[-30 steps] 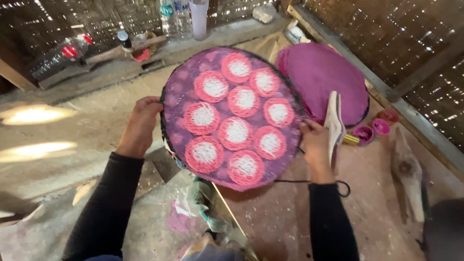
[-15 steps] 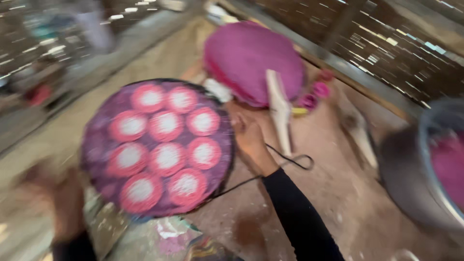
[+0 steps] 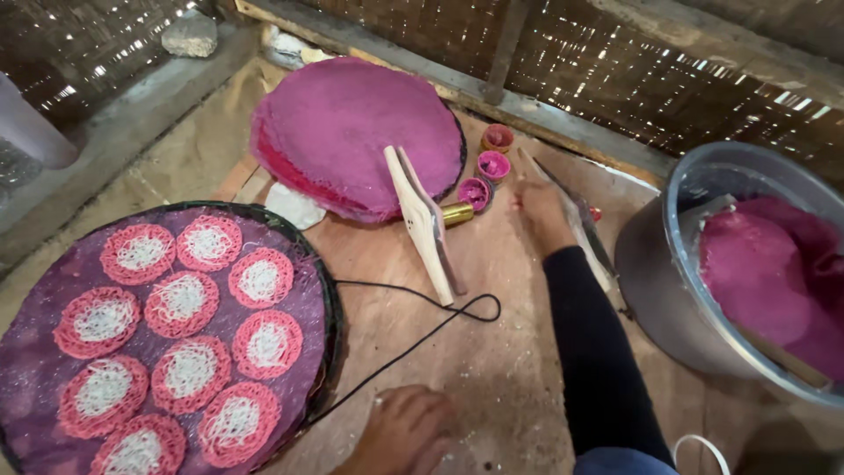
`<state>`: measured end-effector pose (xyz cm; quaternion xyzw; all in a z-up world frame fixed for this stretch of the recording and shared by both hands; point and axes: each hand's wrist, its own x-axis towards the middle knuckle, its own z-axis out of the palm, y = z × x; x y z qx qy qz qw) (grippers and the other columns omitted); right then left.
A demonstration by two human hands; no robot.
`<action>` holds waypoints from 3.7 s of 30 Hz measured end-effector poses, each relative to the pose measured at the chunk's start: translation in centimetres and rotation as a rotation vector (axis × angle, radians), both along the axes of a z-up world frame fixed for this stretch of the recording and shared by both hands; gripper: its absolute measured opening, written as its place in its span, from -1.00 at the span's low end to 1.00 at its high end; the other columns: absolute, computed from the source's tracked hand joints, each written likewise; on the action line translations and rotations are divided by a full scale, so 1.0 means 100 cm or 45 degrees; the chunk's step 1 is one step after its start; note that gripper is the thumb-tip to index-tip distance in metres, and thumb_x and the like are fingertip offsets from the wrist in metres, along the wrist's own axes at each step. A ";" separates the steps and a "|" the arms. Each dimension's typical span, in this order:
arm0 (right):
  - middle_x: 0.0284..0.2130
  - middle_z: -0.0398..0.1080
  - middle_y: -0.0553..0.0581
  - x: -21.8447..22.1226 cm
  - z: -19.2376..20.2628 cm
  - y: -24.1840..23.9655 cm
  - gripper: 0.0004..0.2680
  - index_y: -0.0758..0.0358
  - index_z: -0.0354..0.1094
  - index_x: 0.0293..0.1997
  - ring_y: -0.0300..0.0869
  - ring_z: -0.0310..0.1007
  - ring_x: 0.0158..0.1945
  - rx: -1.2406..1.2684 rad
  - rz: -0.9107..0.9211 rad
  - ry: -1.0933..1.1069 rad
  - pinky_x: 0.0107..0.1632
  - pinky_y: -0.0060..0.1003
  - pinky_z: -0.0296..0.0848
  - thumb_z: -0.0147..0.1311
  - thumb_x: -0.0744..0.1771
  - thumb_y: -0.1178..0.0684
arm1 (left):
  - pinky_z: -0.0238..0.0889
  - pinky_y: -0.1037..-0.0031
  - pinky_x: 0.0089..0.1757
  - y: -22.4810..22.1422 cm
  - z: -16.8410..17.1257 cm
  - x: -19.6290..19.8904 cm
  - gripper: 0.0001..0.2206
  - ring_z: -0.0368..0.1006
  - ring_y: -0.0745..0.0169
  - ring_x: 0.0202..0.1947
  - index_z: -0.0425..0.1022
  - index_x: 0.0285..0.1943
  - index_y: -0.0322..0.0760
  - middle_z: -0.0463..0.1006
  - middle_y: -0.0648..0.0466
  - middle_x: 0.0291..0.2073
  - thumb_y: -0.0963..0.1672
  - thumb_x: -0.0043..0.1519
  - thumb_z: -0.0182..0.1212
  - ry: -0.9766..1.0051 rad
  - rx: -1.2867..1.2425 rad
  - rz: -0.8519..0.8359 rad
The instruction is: The person prepares colorful crackers by spreading a pink paste onto circular trays using a wooden tool and then layering the finished crackers onto cooling racks.
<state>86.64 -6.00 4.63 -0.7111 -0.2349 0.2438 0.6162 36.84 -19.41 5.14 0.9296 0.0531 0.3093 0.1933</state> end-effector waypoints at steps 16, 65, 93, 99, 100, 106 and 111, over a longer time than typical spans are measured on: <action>-0.17 0.48 0.09 -0.051 0.056 0.014 -0.78 0.30 0.40 0.17 -0.24 0.49 -0.26 0.328 0.250 0.075 -0.26 -0.31 0.48 -0.14 0.44 0.16 | 0.24 0.16 0.08 0.005 -0.025 -0.001 -0.50 0.38 0.09 0.15 0.38 0.36 -0.16 0.50 0.04 0.08 0.02 0.27 0.35 0.067 -0.635 -0.059; -0.30 0.57 0.33 -0.537 0.092 0.258 -0.81 0.34 0.51 0.00 -0.07 0.61 -0.30 0.268 1.166 -1.131 -0.20 -0.25 0.48 0.18 0.35 0.06 | 0.14 0.11 0.24 -0.014 0.015 -0.250 -0.32 0.31 0.01 0.31 0.21 0.44 -0.27 0.40 -0.04 0.29 0.10 0.17 0.13 -1.882 -2.068 0.431; -0.22 0.53 0.32 -0.392 0.155 0.121 -0.88 0.33 0.53 -0.08 0.09 0.58 -0.23 0.199 0.948 -1.357 -0.17 -0.17 0.48 0.20 0.34 0.14 | 0.15 0.42 0.03 0.009 0.093 -0.184 -0.37 0.23 0.29 -0.01 0.10 0.47 -0.29 0.29 0.10 -0.03 0.04 0.31 0.21 -0.478 -1.996 -0.148; -0.31 0.54 0.36 -0.361 0.090 0.160 -0.86 0.32 0.58 -0.12 0.09 0.57 -0.27 0.030 0.841 -1.373 -0.19 -0.17 0.46 0.26 0.31 0.10 | 0.14 0.51 -0.05 0.000 0.102 -0.187 -0.47 0.30 0.43 -0.04 0.26 0.38 -0.14 0.41 0.21 -0.11 0.01 0.25 0.24 -0.143 -1.917 0.046; -0.35 0.55 0.33 -0.361 0.092 0.157 -0.85 0.31 0.57 -0.08 0.01 0.53 -0.31 -0.051 0.831 -1.236 -0.22 -0.19 0.45 0.25 0.33 0.08 | 0.15 0.51 -0.04 -0.002 0.102 -0.188 -0.48 0.30 0.43 -0.04 0.26 0.39 -0.16 0.41 0.20 -0.11 -0.01 0.27 0.25 -0.161 -1.882 0.057; -0.27 0.57 0.11 -0.361 0.138 0.074 -0.85 0.37 0.51 -0.02 -0.32 0.48 -0.25 0.066 1.081 -0.826 -0.18 -0.38 0.46 0.14 0.40 0.09 | 0.23 0.55 -0.07 -0.017 0.056 -0.202 -0.68 0.32 0.43 -0.12 0.35 0.22 -0.29 0.39 0.18 -0.14 -0.15 0.30 0.22 -0.580 -1.770 0.064; -0.28 0.59 0.14 -0.395 0.134 -0.033 -0.84 0.24 0.61 -0.10 -0.28 0.55 -0.25 -0.175 1.499 -1.098 -0.18 -0.30 0.51 0.18 0.32 0.06 | 0.15 0.57 -0.23 -0.027 -0.002 -0.216 -0.83 0.26 0.44 -0.28 0.51 -0.17 -0.41 0.37 0.13 -0.34 -0.19 0.50 0.20 -0.759 -1.851 0.286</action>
